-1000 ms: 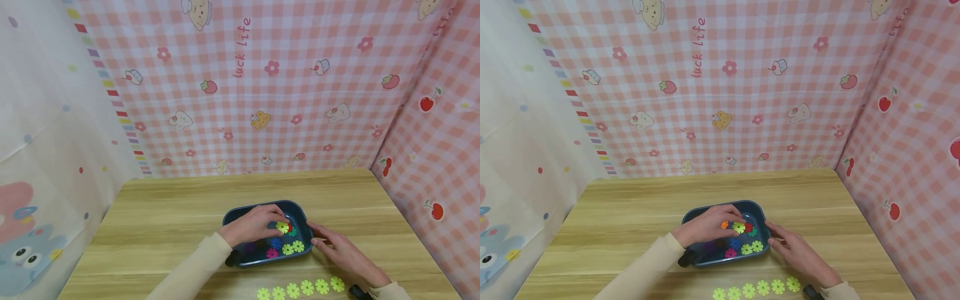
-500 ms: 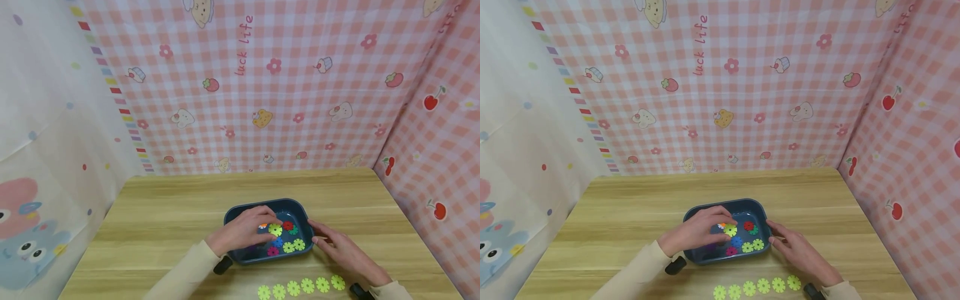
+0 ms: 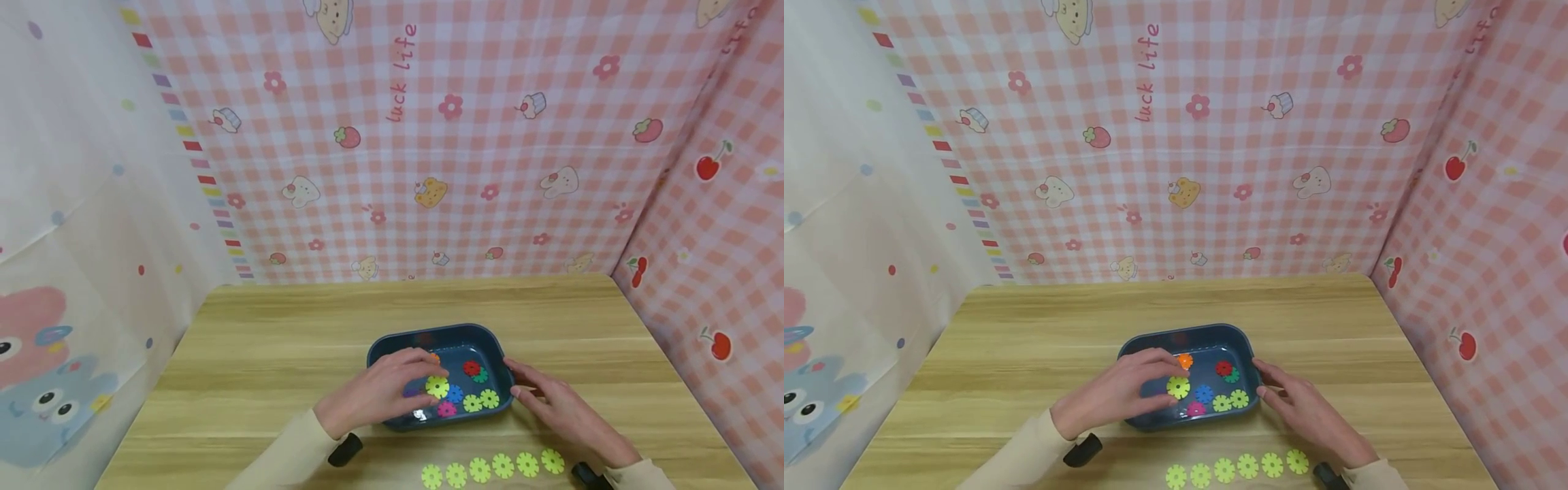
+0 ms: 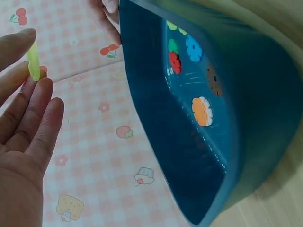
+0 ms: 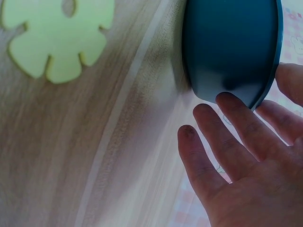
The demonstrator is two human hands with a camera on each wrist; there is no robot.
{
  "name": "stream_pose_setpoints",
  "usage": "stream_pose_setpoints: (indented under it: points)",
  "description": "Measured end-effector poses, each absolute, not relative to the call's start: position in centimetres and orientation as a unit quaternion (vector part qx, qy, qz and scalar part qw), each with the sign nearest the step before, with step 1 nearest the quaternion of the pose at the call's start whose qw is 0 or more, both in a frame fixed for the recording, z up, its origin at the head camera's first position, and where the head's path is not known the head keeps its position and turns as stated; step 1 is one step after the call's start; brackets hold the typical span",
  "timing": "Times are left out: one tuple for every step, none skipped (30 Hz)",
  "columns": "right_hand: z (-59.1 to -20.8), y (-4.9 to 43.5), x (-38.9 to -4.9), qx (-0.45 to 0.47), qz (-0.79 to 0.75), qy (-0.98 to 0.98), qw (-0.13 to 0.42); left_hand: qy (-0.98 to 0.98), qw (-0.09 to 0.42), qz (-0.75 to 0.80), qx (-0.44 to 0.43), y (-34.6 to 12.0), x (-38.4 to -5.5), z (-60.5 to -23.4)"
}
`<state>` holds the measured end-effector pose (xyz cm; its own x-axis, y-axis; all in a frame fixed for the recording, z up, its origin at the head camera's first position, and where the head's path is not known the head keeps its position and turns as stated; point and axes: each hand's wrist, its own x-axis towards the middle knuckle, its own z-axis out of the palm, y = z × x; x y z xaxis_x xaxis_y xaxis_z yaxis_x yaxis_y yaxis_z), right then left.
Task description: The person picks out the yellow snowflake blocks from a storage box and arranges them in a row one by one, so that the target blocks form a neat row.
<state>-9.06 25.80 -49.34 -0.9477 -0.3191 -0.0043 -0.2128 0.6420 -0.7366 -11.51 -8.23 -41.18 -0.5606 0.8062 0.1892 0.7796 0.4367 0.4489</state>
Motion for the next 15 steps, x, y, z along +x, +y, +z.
stream_pose_setpoints:
  points:
    - [-49.3,25.8,-9.1,-0.147,-0.397,0.903,0.068,0.849,0.025,0.247,0.466,-8.4,-11.3,-41.2]
    - [-49.3,25.8,-9.1,-0.146,-0.398,0.903,0.070,0.851,0.025,0.244,0.464,-8.6,-11.1,-41.2]
    - [-49.3,25.8,-9.1,-0.145,-0.400,0.902,0.071,0.852,0.023,0.242,0.464,-8.8,-10.9,-41.3]
    - [-49.3,25.8,-9.1,-0.144,-0.400,0.902,0.071,0.851,0.021,0.241,0.466,-9.0,-10.8,-41.3]
    - [-49.3,25.8,-9.1,-0.144,-0.401,0.902,0.072,0.850,0.020,0.243,0.467,-9.2,-10.7,-41.4]
    - [-49.3,25.8,-9.1,-0.143,-0.401,0.902,0.073,0.848,0.019,0.245,0.470,-9.3,-10.5,-41.5]
    - [-49.3,25.8,-9.1,-0.143,-0.402,0.901,0.073,0.847,0.019,0.246,0.471,-9.5,-10.4,-41.6]
    - [-49.3,25.8,-9.1,-0.143,-0.403,0.901,0.073,0.846,0.020,0.248,0.472,-9.7,-10.3,-41.6]
    - [-49.3,25.8,-9.1,-0.144,-0.403,0.901,0.072,0.844,0.020,0.250,0.474,-9.8,-10.2,-41.7]
    - [-49.3,25.8,-9.1,-0.145,-0.402,0.901,0.071,0.844,0.022,0.251,0.473,-9.9,-10.1,-41.7]
    - [-49.3,25.8,-9.1,-0.146,-0.402,0.901,0.070,0.845,0.023,0.252,0.472,-10.1,-10.0,-41.7]
    - [-49.3,25.8,-9.1,-0.148,-0.402,0.901,0.069,0.846,0.023,0.249,0.470,-10.2,-9.8,-41.7]
    - [-49.3,25.8,-9.1,-0.150,-0.403,0.901,0.066,0.848,0.024,0.248,0.468,-10.4,-9.7,-41.7]
    - [-49.3,25.8,-9.1,-0.152,-0.401,0.901,0.064,0.848,0.023,0.247,0.467,-10.5,-9.6,-41.8]
    - [-49.3,25.8,-9.1,-0.154,-0.400,0.902,0.062,0.848,0.021,0.247,0.468,-10.7,-9.5,-41.8]
